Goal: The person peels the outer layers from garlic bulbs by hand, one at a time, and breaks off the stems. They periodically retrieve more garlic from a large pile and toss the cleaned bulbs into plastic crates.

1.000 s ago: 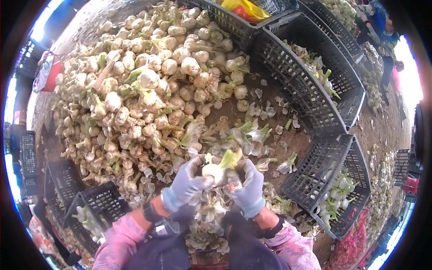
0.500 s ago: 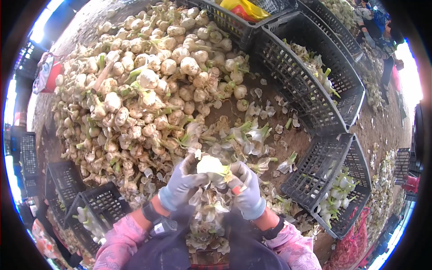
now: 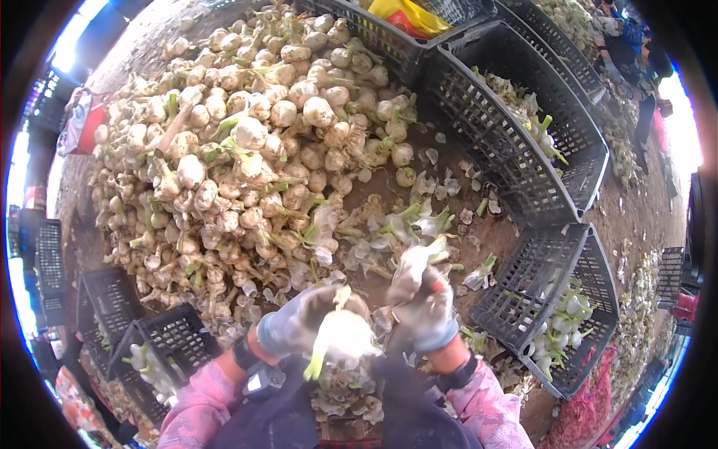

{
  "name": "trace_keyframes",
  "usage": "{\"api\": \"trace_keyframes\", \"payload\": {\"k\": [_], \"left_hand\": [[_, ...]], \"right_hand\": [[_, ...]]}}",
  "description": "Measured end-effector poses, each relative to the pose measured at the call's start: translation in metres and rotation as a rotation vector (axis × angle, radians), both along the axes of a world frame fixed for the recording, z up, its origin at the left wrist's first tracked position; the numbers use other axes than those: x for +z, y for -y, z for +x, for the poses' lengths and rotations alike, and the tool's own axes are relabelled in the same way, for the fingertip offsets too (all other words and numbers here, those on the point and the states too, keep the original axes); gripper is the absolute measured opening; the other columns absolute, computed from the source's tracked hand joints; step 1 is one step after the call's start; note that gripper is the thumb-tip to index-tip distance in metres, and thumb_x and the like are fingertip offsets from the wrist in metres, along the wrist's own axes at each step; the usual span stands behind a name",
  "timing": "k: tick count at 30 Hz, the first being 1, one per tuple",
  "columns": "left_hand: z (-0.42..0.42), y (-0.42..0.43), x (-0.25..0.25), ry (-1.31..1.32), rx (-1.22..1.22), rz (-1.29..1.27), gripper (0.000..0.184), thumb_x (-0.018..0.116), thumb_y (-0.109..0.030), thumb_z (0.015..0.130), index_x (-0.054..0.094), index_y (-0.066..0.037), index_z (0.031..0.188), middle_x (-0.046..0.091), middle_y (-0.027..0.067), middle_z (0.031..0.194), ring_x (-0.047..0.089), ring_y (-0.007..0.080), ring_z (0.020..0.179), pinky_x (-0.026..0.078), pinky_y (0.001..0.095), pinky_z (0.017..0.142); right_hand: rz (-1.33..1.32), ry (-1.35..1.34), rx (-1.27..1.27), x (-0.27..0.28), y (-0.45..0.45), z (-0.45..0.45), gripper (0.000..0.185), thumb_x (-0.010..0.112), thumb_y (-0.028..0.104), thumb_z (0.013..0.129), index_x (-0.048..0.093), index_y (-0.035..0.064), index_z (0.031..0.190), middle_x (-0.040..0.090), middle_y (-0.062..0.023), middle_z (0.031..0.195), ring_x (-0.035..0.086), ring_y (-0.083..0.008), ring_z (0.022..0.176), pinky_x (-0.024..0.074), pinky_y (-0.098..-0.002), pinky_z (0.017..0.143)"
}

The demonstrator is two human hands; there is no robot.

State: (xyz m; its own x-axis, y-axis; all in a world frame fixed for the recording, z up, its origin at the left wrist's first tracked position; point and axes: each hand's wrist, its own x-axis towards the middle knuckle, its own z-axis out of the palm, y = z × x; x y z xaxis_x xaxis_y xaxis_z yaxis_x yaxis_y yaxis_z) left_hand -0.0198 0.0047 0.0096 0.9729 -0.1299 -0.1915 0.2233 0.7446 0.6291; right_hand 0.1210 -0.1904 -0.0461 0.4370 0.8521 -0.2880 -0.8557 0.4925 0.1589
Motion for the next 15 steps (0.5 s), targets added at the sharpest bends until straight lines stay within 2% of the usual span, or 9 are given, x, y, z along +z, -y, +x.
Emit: {"api": "trace_keyframes", "payload": {"k": [2, 4, 5, 8, 9, 10, 12, 13, 15], "left_hand": [[-0.001, -0.003, -0.001, 0.098, -0.038, 0.125, 0.069, 0.084, -0.009, 0.07, 0.051, 0.002, 0.129, 0.064, 0.0099, 0.118, 0.061, 0.0172, 0.108, 0.048, 0.0317, 0.094], [-0.002, -0.005, 0.001, -0.067, 0.036, -0.031, 0.07, 0.082, -0.011, 0.074, 0.049, 0.003, 0.133, 0.063, 0.0102, 0.12, 0.061, 0.0177, 0.109, 0.047, 0.032, 0.096], [-0.002, -0.006, 0.001, -0.149, 0.071, -0.112, 0.07, 0.08, -0.012, 0.075, 0.047, 0.004, 0.135, 0.063, 0.0103, 0.121, 0.061, 0.018, 0.11, 0.047, 0.0322, 0.096], [-0.001, -0.005, 0.001, -0.17, 0.074, -0.035, 0.072, 0.079, -0.016, 0.077, 0.045, 0.004, 0.138, 0.061, 0.0102, 0.123, 0.059, 0.0184, 0.113, 0.046, 0.0327, 0.098], [0.002, -0.002, -0.005, -0.117, 0.109, 0.087, 0.075, 0.079, -0.016, 0.079, 0.04, 0.003, 0.141, 0.058, 0.0103, 0.129, 0.057, 0.0187, 0.117, 0.045, 0.0338, 0.1], [0.002, 0.002, -0.005, -0.154, 0.164, 0.121, 0.075, 0.078, -0.015, 0.08, 0.039, 0.002, 0.141, 0.056, 0.0102, 0.13, 0.056, 0.019, 0.118, 0.045, 0.0341, 0.101], [0.005, 0.01, 0.003, -0.221, 0.273, 0.189, 0.074, 0.077, -0.014, 0.082, 0.037, 0.0, 0.142, 0.054, 0.0098, 0.133, 0.055, 0.0196, 0.119, 0.044, 0.0348, 0.103], [0.008, 0.013, 0.007, -0.155, 0.293, 0.162, 0.069, 0.077, -0.017, 0.084, 0.037, -0.007, 0.139, 0.049, 0.0096, 0.135, 0.051, 0.0209, 0.124, 0.043, 0.0389, 0.104], [0.009, 0.022, -0.002, -0.046, 0.406, 0.348, 0.072, 0.079, -0.011, 0.081, 0.038, -0.004, 0.139, 0.052, 0.0084, 0.132, 0.054, 0.0193, 0.119, 0.044, 0.0346, 0.102]], "right_hand": [[-0.825, 0.598, 0.225, -0.017, 0.012, 0.017, 0.043, 0.066, 0.012, 0.085, 0.057, 0.009, 0.126, 0.065, -0.0068, 0.112, 0.061, -0.0232, 0.106, 0.0482, -0.0385, 0.094], [-1.457, 2.053, 0.3, -0.005, 0.006, 0.014, 0.057, 0.064, 0.008, 0.083, 0.05, 0.0054, 0.138, 0.06, -0.0119, 0.126, 0.056, -0.026, 0.117, 0.0437, -0.0412, 0.102], [-1.265, 1.983, 0.296, 0.011, 0.006, 0.015, 0.057, 0.063, 0.005, 0.083, 0.05, 0.0024, 0.139, 0.057, -0.0152, 0.132, 0.053, -0.0257, 0.124, 0.0401, -0.0394, 0.107], [-0.662, 1.364, 0.412, 0.076, -0.007, 0.009, 0.056, 0.07, 0.015, 0.086, 0.052, 0.0035, 0.137, 0.058, -0.0144, 0.132, 0.056, -0.0249, 0.117, 0.0443, -0.0366, 0.101], [-0.582, 1.391, 0.315, 0.077, -0.015, 0.004, 0.05, 0.073, 0.016, 0.084, 0.059, 0.0029, 0.13, 0.062, -0.0127, 0.124, 0.059, -0.0229, 0.111, 0.0451, -0.0343, 0.099], [-0.649, 1.589, 0.307, 0.081, -0.02, 0.004, 0.048, 0.075, 0.018, 0.083, 0.062, 0.0025, 0.126, 0.065, -0.0113, 0.119, 0.06, -0.0218, 0.109, 0.0468, -0.0338, 0.095], [-0.786, 1.57, 0.242, 0.077, -0.023, 0.001, 0.046, 0.076, 0.017, 0.081, 0.064, 0.0024, 0.123, 0.065, -0.0112, 0.118, 0.061, -0.022, 0.107, 0.0473, -0.0332, 0.093], [-0.849, 1.47, 0.224, 0.074, -0.024, -0.004, 0.046, 0.077, 0.017, 0.081, 0.064, 0.0025, 0.123, 0.066, -0.0114, 0.118, 0.061, -0.0218, 0.106, 0.0473, -0.033, 0.093], [-0.967, 1.26, 0.187, 0.068, -0.025, -0.016, 0.045, 0.077, 0.016, 0.081, 0.064, 0.0025, 0.123, 0.066, -0.0118, 0.117, 0.061, -0.0213, 0.106, 0.0474, -0.0327, 0.092]]}}
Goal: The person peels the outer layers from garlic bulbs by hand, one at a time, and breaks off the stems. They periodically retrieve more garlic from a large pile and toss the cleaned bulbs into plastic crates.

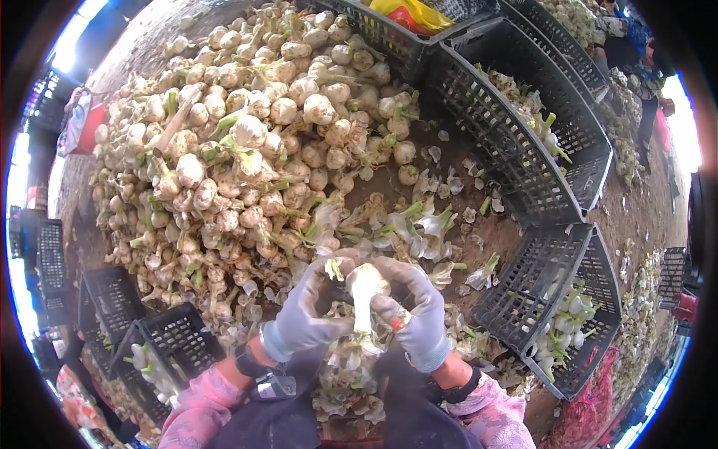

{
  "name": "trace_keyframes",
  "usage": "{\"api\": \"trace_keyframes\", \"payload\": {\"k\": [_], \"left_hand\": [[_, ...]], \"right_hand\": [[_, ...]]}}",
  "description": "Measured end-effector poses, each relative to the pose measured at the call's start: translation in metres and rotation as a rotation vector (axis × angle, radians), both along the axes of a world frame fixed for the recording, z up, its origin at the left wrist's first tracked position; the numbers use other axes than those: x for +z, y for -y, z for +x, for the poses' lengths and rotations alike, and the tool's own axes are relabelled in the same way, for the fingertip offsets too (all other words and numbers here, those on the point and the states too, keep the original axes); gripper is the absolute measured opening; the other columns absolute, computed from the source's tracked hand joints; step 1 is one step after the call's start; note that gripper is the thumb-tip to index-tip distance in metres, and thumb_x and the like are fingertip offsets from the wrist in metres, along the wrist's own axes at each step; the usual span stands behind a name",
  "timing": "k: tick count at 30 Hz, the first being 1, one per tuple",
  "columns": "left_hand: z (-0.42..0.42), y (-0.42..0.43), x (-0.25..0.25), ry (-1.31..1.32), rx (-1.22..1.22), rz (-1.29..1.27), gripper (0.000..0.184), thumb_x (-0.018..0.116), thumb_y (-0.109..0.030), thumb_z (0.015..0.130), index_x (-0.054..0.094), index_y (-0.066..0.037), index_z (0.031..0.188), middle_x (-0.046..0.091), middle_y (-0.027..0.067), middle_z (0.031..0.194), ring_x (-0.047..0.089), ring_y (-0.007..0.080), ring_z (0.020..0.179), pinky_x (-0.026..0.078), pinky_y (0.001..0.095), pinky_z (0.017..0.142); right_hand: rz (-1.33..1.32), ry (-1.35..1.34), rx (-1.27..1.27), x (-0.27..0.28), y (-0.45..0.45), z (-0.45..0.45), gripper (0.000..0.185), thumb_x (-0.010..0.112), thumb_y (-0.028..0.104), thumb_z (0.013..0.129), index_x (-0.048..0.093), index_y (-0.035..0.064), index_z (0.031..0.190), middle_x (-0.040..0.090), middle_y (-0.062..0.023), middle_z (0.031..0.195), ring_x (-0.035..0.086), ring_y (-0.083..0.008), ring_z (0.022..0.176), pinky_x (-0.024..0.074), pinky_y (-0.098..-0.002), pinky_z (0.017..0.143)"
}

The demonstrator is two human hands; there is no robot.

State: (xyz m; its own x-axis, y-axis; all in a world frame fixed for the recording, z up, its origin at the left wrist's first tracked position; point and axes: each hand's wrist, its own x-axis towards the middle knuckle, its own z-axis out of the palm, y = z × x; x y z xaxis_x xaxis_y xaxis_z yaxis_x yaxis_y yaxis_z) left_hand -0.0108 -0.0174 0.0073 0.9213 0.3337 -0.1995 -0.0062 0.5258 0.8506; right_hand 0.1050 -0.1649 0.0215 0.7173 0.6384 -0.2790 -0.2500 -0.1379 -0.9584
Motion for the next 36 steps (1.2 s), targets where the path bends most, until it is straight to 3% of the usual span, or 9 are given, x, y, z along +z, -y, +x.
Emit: {"api": "trace_keyframes", "payload": {"k": [3, 8, 12, 17, 22, 24, 26, 31, 36], "left_hand": [[0.003, 0.006, -0.003, 0.013, 0.075, 0.211, 0.064, 0.081, -0.001, 0.076, 0.048, -0.003, 0.13, 0.058, 0.0081, 0.126, 0.058, 0.0168, 0.112, 0.049, 0.0318, 0.096], [0.0, 0.001, 0.009, -0.047, 0.118, 0.126, 0.046, 0.08, 0.002, 0.076, 0.056, -0.004, 0.115, 0.061, 0.0139, 0.123, 0.062, 0.0171, 0.107, 0.052, 0.0318, 0.09], [0.001, -0.003, 0.004, 0.055, 0.103, 0.259, 0.043, 0.081, 0.001, 0.076, 0.058, -0.004, 0.112, 0.061, 0.0174, 0.124, 0.063, 0.0192, 0.106, 0.053, 0.0318, 0.089], [0.0, -0.014, 0.008, 0.138, 0.013, 0.484, 0.035, 0.078, 0.007, 0.075, 0.064, -0.005, 0.105, 0.063, 0.019, 0.12, 0.065, 0.0239, 0.106, 0.054, 0.0329, 0.086], [-0.004, -0.023, 0.005, 0.146, 0.049, 0.241, 0.023, 0.077, -0.011, 0.083, 0.065, -0.004, 0.102, 0.065, 0.0154, 0.114, 0.062, 0.0266, 0.109, 0.049, 0.0403, 0.095], [-0.009, -0.019, 0.004, 0.045, 0.213, -0.327, 0.031, 0.076, -0.02, 0.084, 0.064, -0.001, 0.105, 0.064, 0.0138, 0.117, 0.061, 0.0277, 0.113, 0.051, 0.0417, 0.096], [-0.012, -0.021, -0.017, 0.095, 0.326, -0.614, 0.024, 0.068, -0.022, 0.089, 0.065, -0.007, 0.108, 0.067, 0.0054, 0.117, 0.065, 0.0268, 0.107, 0.053, 0.0442, 0.094], [-0.019, -0.033, -0.019, 0.094, 0.283, -0.895, 0.032, 0.063, -0.023, 0.092, 0.063, -0.006, 0.119, 0.065, 0.0125, 0.122, 0.059, 0.0321, 0.118, 0.054, 0.0442, 0.094], [-0.013, -0.021, -0.014, -0.088, 0.392, -0.798, 0.029, 0.056, -0.028, 0.098, 0.059, -0.009, 0.119, 0.064, 0.0159, 0.117, 0.063, 0.0321, 0.109, 0.057, 0.0383, 0.073]], "right_hand": [[-0.005, 0.209, 0.138, 0.005, -0.001, -0.002, 0.038, 0.073, 0.011, 0.084, 0.065, -0.0001, 0.12, 0.069, -0.0119, 0.11, 0.063, -0.0201, 0.103, 0.0489, -0.0312, 0.09], [0.051, -0.55, 0.004, 0.005, 0.0, 0.012, 0.033, 0.073, 0.016, 0.088, 0.067, 0.0012, 0.116, 0.071, -0.0112, 0.101, 0.065, -0.015, 0.096, 0.0517, -0.0298, 0.083], [0.014, 0.469, 0.149, 0.007, -0.006, 0.005, 0.037, 0.08, 0.02, 0.079, 0.069, 0.0061, 0.111, 0.069, -0.01, 0.097, 0.066, -0.0213, 0.089, 0.0519, -0.0316, 0.079], [-0.04, 0.682, 0.134, 0.014, -0.011, 0.003, 0.016, 0.074, 0.01, 0.081, 0.066, 0.0069, 0.094, 0.067, -0.01, 0.086, 0.066, -0.0278, 0.08, 0.0521, -0.0346, 0.074], [-0.154, 0.58, 0.09, -0.008, -0.008, 0.01, 0.014, 0.069, 0.004, 0.08, 0.063, 0.005, 0.092, 0.067, -0.0111, 0.085, 0.067, -0.0274, 0.076, 0.0523, -0.034, 0.069], [-0.189, 0.566, 0.125, -0.013, 0.0, 0.009, 0.016, 0.07, 0.002, 0.079, 0.063, 0.0053, 0.093, 0.067, -0.0113, 0.088, 0.067, -0.0287, 0.078, 0.0525, -0.0345, 0.069], [-0.214, 0.514, 0.289, -0.024, 0.007, 0.006, 0.018, 0.07, 0.004, 0.078, 0.063, 0.0069, 0.095, 0.068, -0.0106, 0.09, 0.066, -0.0302, 0.081, 0.0524, -0.0358, 0.071], [-0.427, 0.547, 0.904, -0.038, 0.014, 0.012, 0.031, 0.07, 0.012, 0.078, 0.064, 0.0117, 0.108, 0.066, -0.0104, 0.103, 0.064, -0.0325, 0.096, 0.0519, -0.0382, 0.08], [-0.035, 0.573, 0.118, 0.001, -0.039, -0.001, 0.038, 0.078, 0.018, 0.077, 0.064, 0.0081, 0.112, 0.068, -0.0113, 0.108, 0.066, -0.029, 0.093, 0.0526, -0.0358, 0.077]]}}
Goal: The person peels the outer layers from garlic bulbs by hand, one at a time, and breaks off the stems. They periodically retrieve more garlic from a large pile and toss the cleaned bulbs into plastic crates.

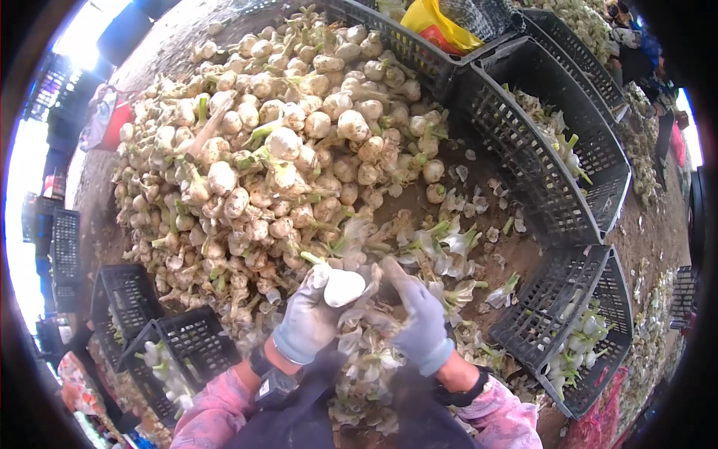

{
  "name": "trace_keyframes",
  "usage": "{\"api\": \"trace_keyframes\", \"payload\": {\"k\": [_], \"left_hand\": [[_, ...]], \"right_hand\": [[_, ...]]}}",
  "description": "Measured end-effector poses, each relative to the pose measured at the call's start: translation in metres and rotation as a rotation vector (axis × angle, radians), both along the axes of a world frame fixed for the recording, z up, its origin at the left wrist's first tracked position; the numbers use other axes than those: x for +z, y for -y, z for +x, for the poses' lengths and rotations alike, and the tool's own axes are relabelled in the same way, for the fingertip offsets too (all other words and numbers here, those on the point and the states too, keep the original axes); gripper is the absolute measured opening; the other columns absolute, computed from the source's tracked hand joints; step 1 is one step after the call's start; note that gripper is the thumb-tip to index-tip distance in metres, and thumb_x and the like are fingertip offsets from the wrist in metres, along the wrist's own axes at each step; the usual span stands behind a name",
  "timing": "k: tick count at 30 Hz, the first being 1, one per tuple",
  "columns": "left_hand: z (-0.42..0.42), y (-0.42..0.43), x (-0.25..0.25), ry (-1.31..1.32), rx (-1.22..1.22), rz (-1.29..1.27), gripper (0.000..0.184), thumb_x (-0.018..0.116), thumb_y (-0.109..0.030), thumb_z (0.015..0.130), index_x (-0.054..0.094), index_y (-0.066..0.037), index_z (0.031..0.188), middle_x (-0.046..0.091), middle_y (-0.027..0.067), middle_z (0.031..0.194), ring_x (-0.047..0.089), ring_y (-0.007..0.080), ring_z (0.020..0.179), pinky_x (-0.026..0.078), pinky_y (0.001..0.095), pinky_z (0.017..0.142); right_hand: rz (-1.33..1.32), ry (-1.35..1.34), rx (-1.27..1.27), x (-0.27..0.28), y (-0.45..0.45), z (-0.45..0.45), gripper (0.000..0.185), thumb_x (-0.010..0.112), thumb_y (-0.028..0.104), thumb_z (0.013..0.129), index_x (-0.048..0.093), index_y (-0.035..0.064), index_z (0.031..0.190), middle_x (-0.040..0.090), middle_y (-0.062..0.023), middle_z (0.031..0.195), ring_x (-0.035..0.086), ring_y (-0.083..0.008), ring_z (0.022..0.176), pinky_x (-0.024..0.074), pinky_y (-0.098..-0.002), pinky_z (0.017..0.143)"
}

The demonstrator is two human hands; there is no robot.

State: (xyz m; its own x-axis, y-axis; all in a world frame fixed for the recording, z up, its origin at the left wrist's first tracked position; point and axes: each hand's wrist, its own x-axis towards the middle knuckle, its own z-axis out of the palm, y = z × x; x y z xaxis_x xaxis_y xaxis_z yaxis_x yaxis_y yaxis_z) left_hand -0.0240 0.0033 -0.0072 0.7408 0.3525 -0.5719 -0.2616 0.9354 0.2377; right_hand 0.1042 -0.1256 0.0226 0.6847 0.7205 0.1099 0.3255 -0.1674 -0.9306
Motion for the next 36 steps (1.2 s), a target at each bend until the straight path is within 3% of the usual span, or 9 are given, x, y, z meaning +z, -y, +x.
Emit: {"api": "trace_keyframes", "payload": {"k": [4, 8, 11, 13, 15, 19, 23, 29, 36], "left_hand": [[0.007, -0.003, 0.0, -0.026, 0.026, 0.214, 0.019, 0.055, -0.026, 0.099, 0.059, -0.011, 0.11, 0.067, 0.0107, 0.107, 0.065, 0.0252, 0.097, 0.055, 0.0361, 0.078], [0.003, -0.028, -0.002, -0.13, 0.207, 0.346, 0.017, 0.051, -0.02, 0.101, 0.061, -0.008, 0.108, 0.066, 0.01, 0.112, 0.063, 0.0248, 0.106, 0.053, 0.0392, 0.094], [0.015, -0.02, 0.0, -0.147, 0.139, 0.659, 0.019, 0.056, -0.019, 0.098, 0.061, -0.008, 0.113, 0.065, 0.012, 0.116, 0.063, 0.0263, 0.11, 0.053, 0.0394, 0.094], [0.028, -0.001, 0.01, -0.151, -0.09, 0.868, 0.026, 0.059, -0.021, 0.096, 0.059, -0.01, 0.12, 0.062, 0.0135, 0.123, 0.06, 0.0276, 0.116, 0.049, 0.0411, 0.1], [0.046, 0.01, 0.018, -0.02, -0.373, 1.942, 0.041, 0.067, -0.028, 0.091, 0.057, -0.013, 0.128, 0.057, 0.0102, 0.132, 0.05, 0.03, 0.126, 0.037, 0.0452, 0.11], [0.049, 0.006, 0.03, -0.066, -0.266, 1.881, 0.043, 0.067, -0.032, 0.089, 0.059, -0.006, 0.123, 0.057, 0.0139, 0.131, 0.048, 0.0309, 0.128, 0.036, 0.045, 0.11], [0.036, -0.001, 0.004, -0.184, -0.274, 1.557, 0.018, 0.057, -0.012, 0.091, 0.066, -0.002, 0.103, 0.065, 0.0116, 0.114, 0.056, 0.0249, 0.114, 0.042, 0.0377, 0.1], [0.019, 0.009, -0.008, -0.198, -0.585, 1.099, 0.017, 0.053, 0.0, 0.086, 0.07, -0.001, 0.082, 0.068, 0.0103, 0.094, 0.062, 0.0174, 0.093, 0.05, 0.0306, 0.081], [0.032, -0.007, -0.04, -0.122, -0.455, 1.048, 0.056, 0.067, -0.016, 0.091, 0.042, -0.005, 0.139, 0.049, 0.0055, 0.13, 0.056, 0.013, 0.107, 0.05, 0.0245, 0.085]], "right_hand": [[-0.12, -0.045, 0.22, -0.017, -0.009, -0.011, 0.014, 0.075, 0.02, 0.079, 0.067, 0.0092, 0.084, 0.068, -0.0102, 0.082, 0.066, -0.03, 0.077, 0.0524, -0.0381, 0.069], [-0.21, -0.285, 0.756, -0.018, 0.009, -0.017, 0.029, 0.067, 0.028, 0.091, 0.066, 0.0087, 0.112, 0.069, -0.0081, 0.107, 0.066, -0.0246, 0.098, 0.0515, -0.0335, 0.086], [0.089, -0.929, 0.217, -0.039, 0.016, -0.01, 0.05, 0.052, 0.037, 0.1, 0.046, 0.0099, 0.141, 0.065, -0.0064, 0.113, 0.066, -0.0228, 0.093, 0.0521, -0.0352, 0.078], [0.44, -1.577, 0.101, -0.026, 0.012, -0.002, 0.067, 0.051, 0.04, 0.099, 0.029, 0.0027, 0.15, 0.052, -0.0099, 0.134, 0.056, -0.0203, 0.116, 0.0385, -0.0369, 0.105], [0.215, -0.63, 0.062, -0.038, 0.031, 0.004, 0.065, 0.055, 0.045, 0.095, 0.037, 0.0064, 0.144, 0.056, -0.009, 0.128, 0.057, -0.0207, 0.112, 0.0383, -0.04, 0.104], [0.772, -1.518, -0.06, 0.014, 0.058, 0.061, 0.052, 0.053, 0.057, 0.092, 0.058, 0.0163, 0.124, 0.065, -0.0047, 0.106, 0.063, -0.0175, 0.096, 0.0507, -0.0451, 0.087], [0.375, -1.064, -0.327, -0.027, 0.041, 0.124, 0.034, 0.063, 0.036, 0.094, 0.059, 0.0131, 0.119, 0.066, -0.005, 0.099, 0.064, -0.0198, 0.08, 0.0533, -0.0401, 0.071], [-0.514, 0.065, -0.388, -0.156, -0.052, 0.158, 0.032, 0.072, 0.014, 0.084, 0.066, 0.0087, 0.115, 0.068, -0.0114, 0.116, 0.065, -0.023, 0.104, 0.0516, -0.0354, 0.091], [0.114, -0.834, 0.015, -0.082, 0.016, 0.078, 0.026, 0.067, 0.011, 0.09, 0.065, 0.0035, 0.115, 0.067, -0.0067, 0.116, 0.062, -0.016, 0.102, 0.0482, -0.0288, 0.093]]}}
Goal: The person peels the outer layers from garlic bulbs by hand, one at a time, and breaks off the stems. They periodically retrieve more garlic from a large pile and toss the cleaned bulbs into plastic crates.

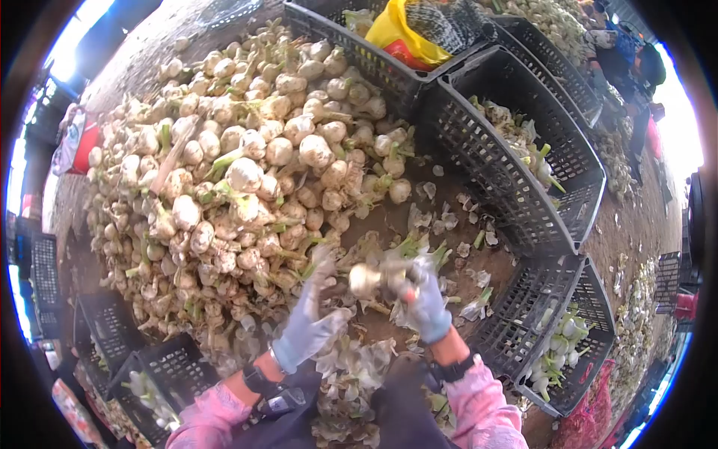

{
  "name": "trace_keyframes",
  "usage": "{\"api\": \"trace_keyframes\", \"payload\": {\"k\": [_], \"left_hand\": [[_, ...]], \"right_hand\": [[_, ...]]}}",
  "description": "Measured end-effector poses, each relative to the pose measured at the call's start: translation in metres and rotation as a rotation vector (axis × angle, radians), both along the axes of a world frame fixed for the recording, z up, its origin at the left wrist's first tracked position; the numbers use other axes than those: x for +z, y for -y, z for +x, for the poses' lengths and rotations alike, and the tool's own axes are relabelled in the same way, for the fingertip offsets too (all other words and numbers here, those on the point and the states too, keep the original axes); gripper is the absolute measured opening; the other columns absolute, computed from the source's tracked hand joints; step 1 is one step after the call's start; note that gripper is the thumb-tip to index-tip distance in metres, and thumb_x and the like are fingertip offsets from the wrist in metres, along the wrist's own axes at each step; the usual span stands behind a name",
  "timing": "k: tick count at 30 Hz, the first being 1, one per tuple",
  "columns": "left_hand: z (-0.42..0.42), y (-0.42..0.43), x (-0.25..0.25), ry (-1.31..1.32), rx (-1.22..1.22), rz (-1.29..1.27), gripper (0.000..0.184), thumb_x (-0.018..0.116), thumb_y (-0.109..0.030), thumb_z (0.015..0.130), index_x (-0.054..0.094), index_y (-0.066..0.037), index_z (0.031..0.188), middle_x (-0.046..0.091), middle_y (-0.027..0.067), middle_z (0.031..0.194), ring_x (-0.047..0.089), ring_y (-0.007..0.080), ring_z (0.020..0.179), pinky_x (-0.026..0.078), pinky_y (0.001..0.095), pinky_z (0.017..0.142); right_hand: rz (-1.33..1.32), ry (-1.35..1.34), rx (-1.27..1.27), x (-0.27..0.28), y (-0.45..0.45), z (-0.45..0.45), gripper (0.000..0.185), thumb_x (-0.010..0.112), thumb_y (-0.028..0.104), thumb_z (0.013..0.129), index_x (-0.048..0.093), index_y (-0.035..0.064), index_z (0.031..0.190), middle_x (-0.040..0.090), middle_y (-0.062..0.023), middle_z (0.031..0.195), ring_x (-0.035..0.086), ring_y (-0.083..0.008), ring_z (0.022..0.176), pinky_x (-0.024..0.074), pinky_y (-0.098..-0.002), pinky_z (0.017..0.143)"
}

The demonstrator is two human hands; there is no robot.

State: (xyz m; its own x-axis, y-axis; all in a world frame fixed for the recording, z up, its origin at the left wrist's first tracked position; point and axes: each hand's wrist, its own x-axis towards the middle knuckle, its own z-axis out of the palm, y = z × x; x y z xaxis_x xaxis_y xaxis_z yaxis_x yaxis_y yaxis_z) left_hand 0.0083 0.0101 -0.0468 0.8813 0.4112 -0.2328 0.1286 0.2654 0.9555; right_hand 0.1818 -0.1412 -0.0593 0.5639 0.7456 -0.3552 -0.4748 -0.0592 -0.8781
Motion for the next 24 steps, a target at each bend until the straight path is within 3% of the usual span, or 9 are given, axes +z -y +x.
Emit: {"api": "trace_keyframes", "payload": {"k": [2, 3, 7, 11, 14, 18, 20, 23, 24], "left_hand": [[0.014, 0.009, 0.021, 0.047, -0.029, -0.279, 0.069, 0.077, -0.021, 0.083, 0.042, -0.005, 0.14, 0.053, 0.0035, 0.122, 0.056, 0.0124, 0.105, 0.049, 0.0233, 0.087], [0.009, 0.01, 0.036, -0.118, -0.047, -0.402, 0.072, 0.08, -0.015, 0.079, 0.042, -0.005, 0.14, 0.057, 0.002, 0.118, 0.057, 0.0117, 0.107, 0.049, 0.0241, 0.09], [-0.004, 0.018, 0.036, -0.088, 0.077, 0.139, 0.074, 0.085, -0.005, 0.071, 0.05, -0.002, 0.135, 0.063, 0.0043, 0.118, 0.062, 0.0129, 0.106, 0.049, 0.0266, 0.092], [0.0, 0.022, 0.053, -0.016, 0.062, 0.586, 0.067, 0.086, -0.004, 0.07, 0.055, 0.002, 0.129, 0.066, 0.0076, 0.117, 0.064, 0.0133, 0.103, 0.051, 0.0281, 0.09], [-0.003, 0.029, 0.048, -0.044, 0.118, 0.383, 0.064, 0.087, -0.004, 0.069, 0.057, 0.003, 0.125, 0.066, 0.0083, 0.117, 0.062, 0.0117, 0.104, 0.051, 0.0275, 0.089], [-0.005, 0.028, 0.048, -0.045, 0.107, 0.286, 0.061, 0.087, -0.006, 0.071, 0.057, 0.003, 0.124, 0.067, 0.0073, 0.111, 0.062, 0.0109, 0.099, 0.052, 0.0266, 0.087], [-0.007, 0.03, 0.054, -0.05, 0.13, 0.07, 0.054, 0.083, -0.009, 0.076, 0.059, 0.0, 0.123, 0.069, 0.0097, 0.107, 0.066, 0.014, 0.093, 0.054, 0.0277, 0.081], [-0.013, 0.024, 0.049, -0.073, 0.082, -0.196, 0.043, 0.074, -0.023, 0.086, 0.06, -0.002, 0.121, 0.068, 0.0094, 0.099, 0.066, 0.0153, 0.082, 0.054, 0.0274, 0.071], [-0.017, 0.02, 0.046, -0.085, 0.053, -0.275, 0.042, 0.071, -0.029, 0.09, 0.06, -0.002, 0.12, 0.068, 0.0086, 0.097, 0.065, 0.0152, 0.079, 0.054, 0.0269, 0.068]], "right_hand": [[0.074, -0.197, 0.071, 0.029, 0.011, -0.022, 0.025, 0.066, 0.012, 0.092, 0.064, 0.0029, 0.115, 0.065, -0.0052, 0.117, 0.06, -0.013, 0.103, 0.0481, -0.0277, 0.092], [0.046, -0.261, 0.07, 0.034, 0.013, -0.029, 0.025, 0.066, 0.013, 0.093, 0.064, 0.0033, 0.116, 0.064, -0.0043, 0.118, 0.059, -0.0115, 0.105, 0.0482, -0.0275, 0.091], [0.389, -0.61, -0.048, 0.046, 0.001, -0.056, 0.048, 0.068, 0.028, 0.093, 0.051, 0.0062, 0.132, 0.062, -0.0004, 0.103, 0.059, -0.0122, 0.096, 0.0496, -0.0299, 0.089], [0.198, -0.658, -0.101, 0.061, -0.007, -0.073, 0.038, 0.067, 0.016, 0.093, 0.052, 0.0034, 0.126, 0.064, -0.006, 0.109, 0.064, -0.0148, 0.093, 0.0554, -0.0318, 0.085], [0.177, -0.687, -0.093, 0.054, -0.001, -0.071, 0.028, 0.067, 0.008, 0.092, 0.058, 0.0016, 0.118, 0.066, -0.0077, 0.111, 0.066, -0.0156, 0.092, 0.0557, -0.0289, 0.083], [0.18, -0.57, -0.122, 0.057, 0.002, -0.07, 0.021, 0.07, 0.009, 0.09, 0.063, 0.0001, 0.108, 0.068, -0.0065, 0.103, 0.065, -0.0144, 0.093, 0.0542, -0.0275, 0.083], [0.195, -0.452, -0.156, 0.049, 0.001, -0.075, 0.019, 0.072, 0.009, 0.089, 0.066, 0.0003, 0.104, 0.069, -0.0063, 0.101, 0.065, -0.0138, 0.093, 0.0531, -0.0277, 0.082], [-0.006, 0.055, -0.003, 0.051, 0.009, -0.064, 0.018, 0.075, 0.011, 0.085, 0.069, 0.002, 0.1, 0.07, -0.0075, 0.101, 0.065, -0.0156, 0.091, 0.0512, -0.0298, 0.08], [0.091, 0.444, 0.023, 0.053, 0.007, -0.057, 0.014, 0.073, 0.009, 0.085, 0.071, 0.0034, 0.098, 0.07, -0.009, 0.1, 0.065, -0.019, 0.09, 0.0502, -0.0322, 0.081]]}}
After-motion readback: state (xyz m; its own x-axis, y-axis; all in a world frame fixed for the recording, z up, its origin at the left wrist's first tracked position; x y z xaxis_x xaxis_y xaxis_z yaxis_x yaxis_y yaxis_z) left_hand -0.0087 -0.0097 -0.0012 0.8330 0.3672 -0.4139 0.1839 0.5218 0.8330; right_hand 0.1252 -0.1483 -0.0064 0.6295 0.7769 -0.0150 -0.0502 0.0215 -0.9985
